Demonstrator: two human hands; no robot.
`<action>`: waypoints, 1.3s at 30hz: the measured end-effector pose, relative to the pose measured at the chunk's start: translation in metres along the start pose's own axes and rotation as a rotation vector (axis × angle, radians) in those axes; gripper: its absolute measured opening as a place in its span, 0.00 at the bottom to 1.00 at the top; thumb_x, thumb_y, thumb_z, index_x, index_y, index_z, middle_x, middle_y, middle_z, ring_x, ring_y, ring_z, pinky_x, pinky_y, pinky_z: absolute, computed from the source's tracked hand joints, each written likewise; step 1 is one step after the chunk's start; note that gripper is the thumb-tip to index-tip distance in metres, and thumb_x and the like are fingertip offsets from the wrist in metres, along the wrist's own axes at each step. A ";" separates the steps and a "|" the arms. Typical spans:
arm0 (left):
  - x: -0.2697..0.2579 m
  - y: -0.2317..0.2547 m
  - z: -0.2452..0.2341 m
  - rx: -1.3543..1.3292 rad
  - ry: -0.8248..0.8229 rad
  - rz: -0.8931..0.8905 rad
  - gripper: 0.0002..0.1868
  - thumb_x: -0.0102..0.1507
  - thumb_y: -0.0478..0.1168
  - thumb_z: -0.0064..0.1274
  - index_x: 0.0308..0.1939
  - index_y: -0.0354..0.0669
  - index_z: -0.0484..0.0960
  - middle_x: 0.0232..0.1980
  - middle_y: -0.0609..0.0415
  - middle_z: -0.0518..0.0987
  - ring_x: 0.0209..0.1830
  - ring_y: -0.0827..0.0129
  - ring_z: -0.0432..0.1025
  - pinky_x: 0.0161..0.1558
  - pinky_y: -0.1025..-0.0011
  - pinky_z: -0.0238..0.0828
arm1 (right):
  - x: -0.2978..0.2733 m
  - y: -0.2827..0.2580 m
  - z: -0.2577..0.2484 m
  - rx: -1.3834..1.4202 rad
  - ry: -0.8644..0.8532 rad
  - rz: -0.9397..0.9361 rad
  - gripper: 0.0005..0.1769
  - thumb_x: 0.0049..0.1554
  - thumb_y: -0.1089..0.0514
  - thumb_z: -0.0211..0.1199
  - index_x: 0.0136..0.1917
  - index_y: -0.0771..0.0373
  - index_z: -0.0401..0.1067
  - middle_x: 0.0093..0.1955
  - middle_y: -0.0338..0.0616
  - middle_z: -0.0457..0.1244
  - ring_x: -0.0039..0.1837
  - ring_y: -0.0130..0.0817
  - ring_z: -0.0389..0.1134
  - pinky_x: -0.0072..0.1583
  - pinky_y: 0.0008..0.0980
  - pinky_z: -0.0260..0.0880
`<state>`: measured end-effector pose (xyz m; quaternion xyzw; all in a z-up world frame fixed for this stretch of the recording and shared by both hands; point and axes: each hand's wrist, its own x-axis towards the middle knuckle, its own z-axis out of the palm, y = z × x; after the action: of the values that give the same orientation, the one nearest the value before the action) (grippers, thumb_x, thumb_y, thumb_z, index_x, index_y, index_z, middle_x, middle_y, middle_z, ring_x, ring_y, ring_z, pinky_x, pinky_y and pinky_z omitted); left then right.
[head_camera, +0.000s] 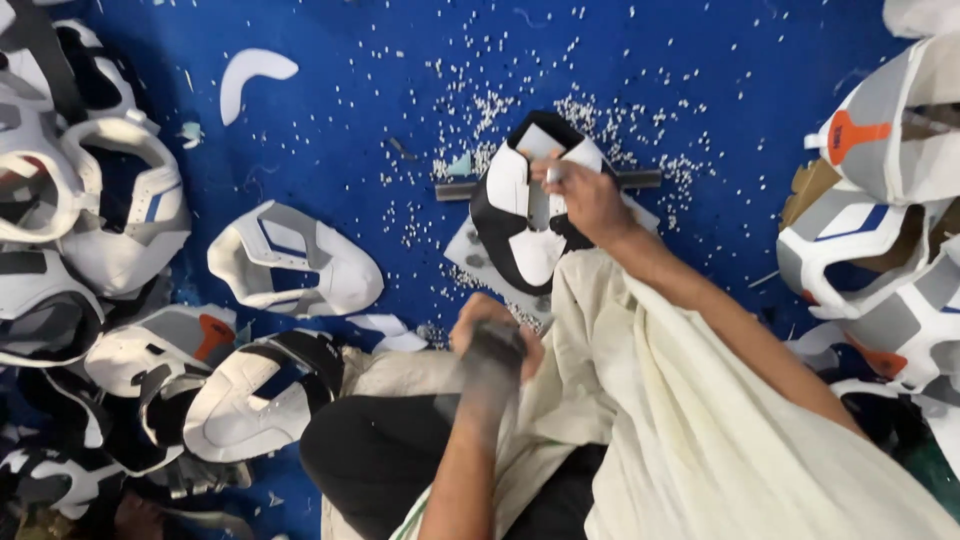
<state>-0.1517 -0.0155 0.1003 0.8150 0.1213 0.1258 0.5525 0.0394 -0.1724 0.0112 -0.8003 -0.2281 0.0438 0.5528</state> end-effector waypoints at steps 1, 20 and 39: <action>0.004 -0.014 0.006 -0.004 0.004 0.011 0.14 0.52 0.40 0.61 0.34 0.41 0.71 0.31 0.46 0.74 0.28 0.59 0.71 0.33 0.63 0.71 | 0.003 0.002 -0.003 -0.005 0.004 -0.011 0.12 0.60 0.73 0.56 0.57 0.73 0.71 0.55 0.56 0.71 0.57 0.41 0.74 0.54 0.35 0.76; 0.015 -0.040 0.009 0.294 -0.166 -0.158 0.21 0.53 0.48 0.63 0.38 0.35 0.75 0.31 0.39 0.81 0.31 0.49 0.76 0.39 0.62 0.74 | 0.016 -0.006 -0.012 -0.050 0.103 -0.127 0.11 0.61 0.68 0.58 0.57 0.73 0.73 0.55 0.56 0.70 0.57 0.44 0.73 0.56 0.38 0.76; -0.064 -0.021 -0.060 0.756 -0.400 -0.547 0.36 0.51 0.55 0.62 0.52 0.30 0.72 0.35 0.35 0.83 0.35 0.39 0.78 0.39 0.49 0.75 | 0.005 0.006 -0.013 0.739 0.144 0.447 0.11 0.71 0.59 0.50 0.58 0.70 0.68 0.62 0.57 0.67 0.63 0.41 0.72 0.64 0.37 0.76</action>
<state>-0.2336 0.0222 0.0980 0.9046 0.2591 -0.2345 0.2439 0.0498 -0.1833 0.0119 -0.5794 0.0210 0.1853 0.7934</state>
